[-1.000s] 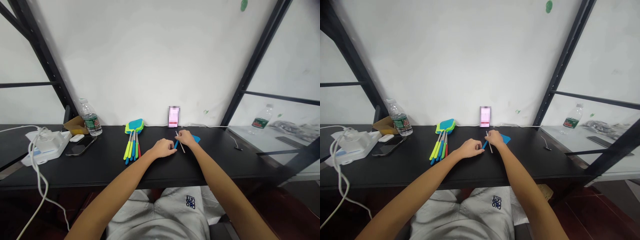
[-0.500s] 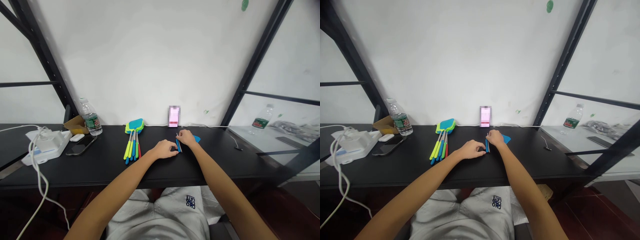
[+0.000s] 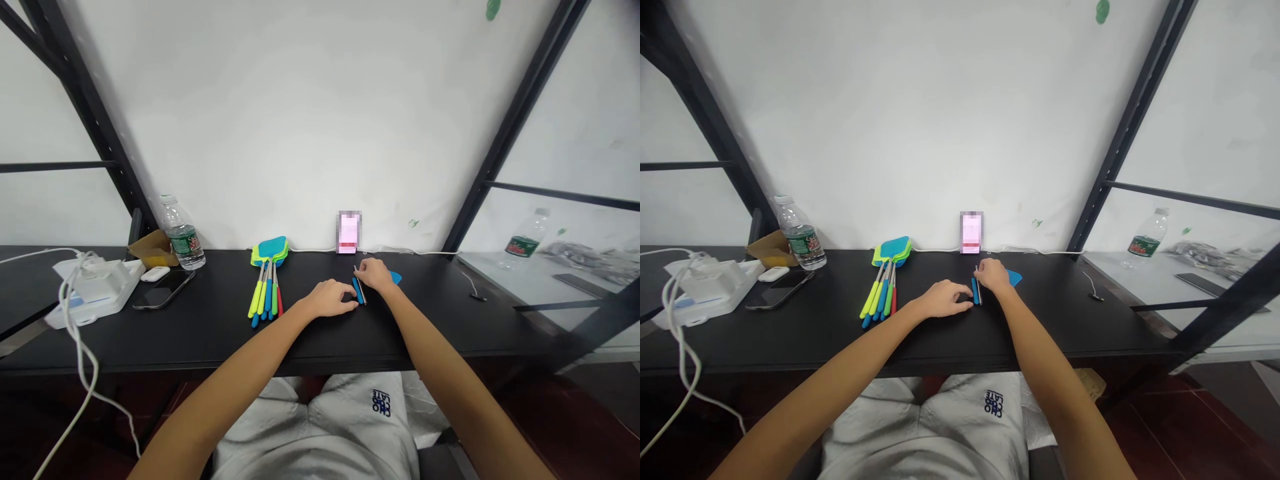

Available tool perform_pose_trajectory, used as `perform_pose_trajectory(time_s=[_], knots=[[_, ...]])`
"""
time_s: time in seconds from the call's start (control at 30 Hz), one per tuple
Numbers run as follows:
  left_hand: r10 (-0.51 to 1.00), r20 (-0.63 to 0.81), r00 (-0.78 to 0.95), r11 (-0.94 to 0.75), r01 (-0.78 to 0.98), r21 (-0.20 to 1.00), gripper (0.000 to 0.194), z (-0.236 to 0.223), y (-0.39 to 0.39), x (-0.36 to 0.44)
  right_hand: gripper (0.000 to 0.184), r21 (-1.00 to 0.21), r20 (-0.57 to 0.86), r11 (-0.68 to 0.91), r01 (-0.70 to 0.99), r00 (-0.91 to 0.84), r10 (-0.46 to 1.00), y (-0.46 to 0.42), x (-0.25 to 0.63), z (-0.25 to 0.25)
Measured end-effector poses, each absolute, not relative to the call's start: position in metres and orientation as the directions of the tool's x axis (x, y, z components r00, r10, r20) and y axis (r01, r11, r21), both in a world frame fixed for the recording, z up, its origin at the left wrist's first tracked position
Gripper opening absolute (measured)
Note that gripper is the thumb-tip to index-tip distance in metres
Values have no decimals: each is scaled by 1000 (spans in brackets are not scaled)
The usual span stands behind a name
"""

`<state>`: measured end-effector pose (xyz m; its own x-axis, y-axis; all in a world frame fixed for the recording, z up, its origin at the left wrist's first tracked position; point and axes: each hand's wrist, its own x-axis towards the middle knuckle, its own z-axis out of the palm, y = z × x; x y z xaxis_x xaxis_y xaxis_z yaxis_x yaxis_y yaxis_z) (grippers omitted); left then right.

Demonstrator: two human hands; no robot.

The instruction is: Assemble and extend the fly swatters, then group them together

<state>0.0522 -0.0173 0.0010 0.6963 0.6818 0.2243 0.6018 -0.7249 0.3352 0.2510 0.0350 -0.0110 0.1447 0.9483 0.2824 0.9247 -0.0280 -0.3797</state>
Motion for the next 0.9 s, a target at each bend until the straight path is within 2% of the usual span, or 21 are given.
perform_pose_trajectory(time_s=[0.37,0.9], knots=[[697,231,679,-711,612,345,31,1,-18,53,25,-409,323,-32,912,177,930,32,252,-5],[692,237,682,-718,618,320,31,3,-17,52,27,-375,309,-48,926,174,935,32,251,-4]])
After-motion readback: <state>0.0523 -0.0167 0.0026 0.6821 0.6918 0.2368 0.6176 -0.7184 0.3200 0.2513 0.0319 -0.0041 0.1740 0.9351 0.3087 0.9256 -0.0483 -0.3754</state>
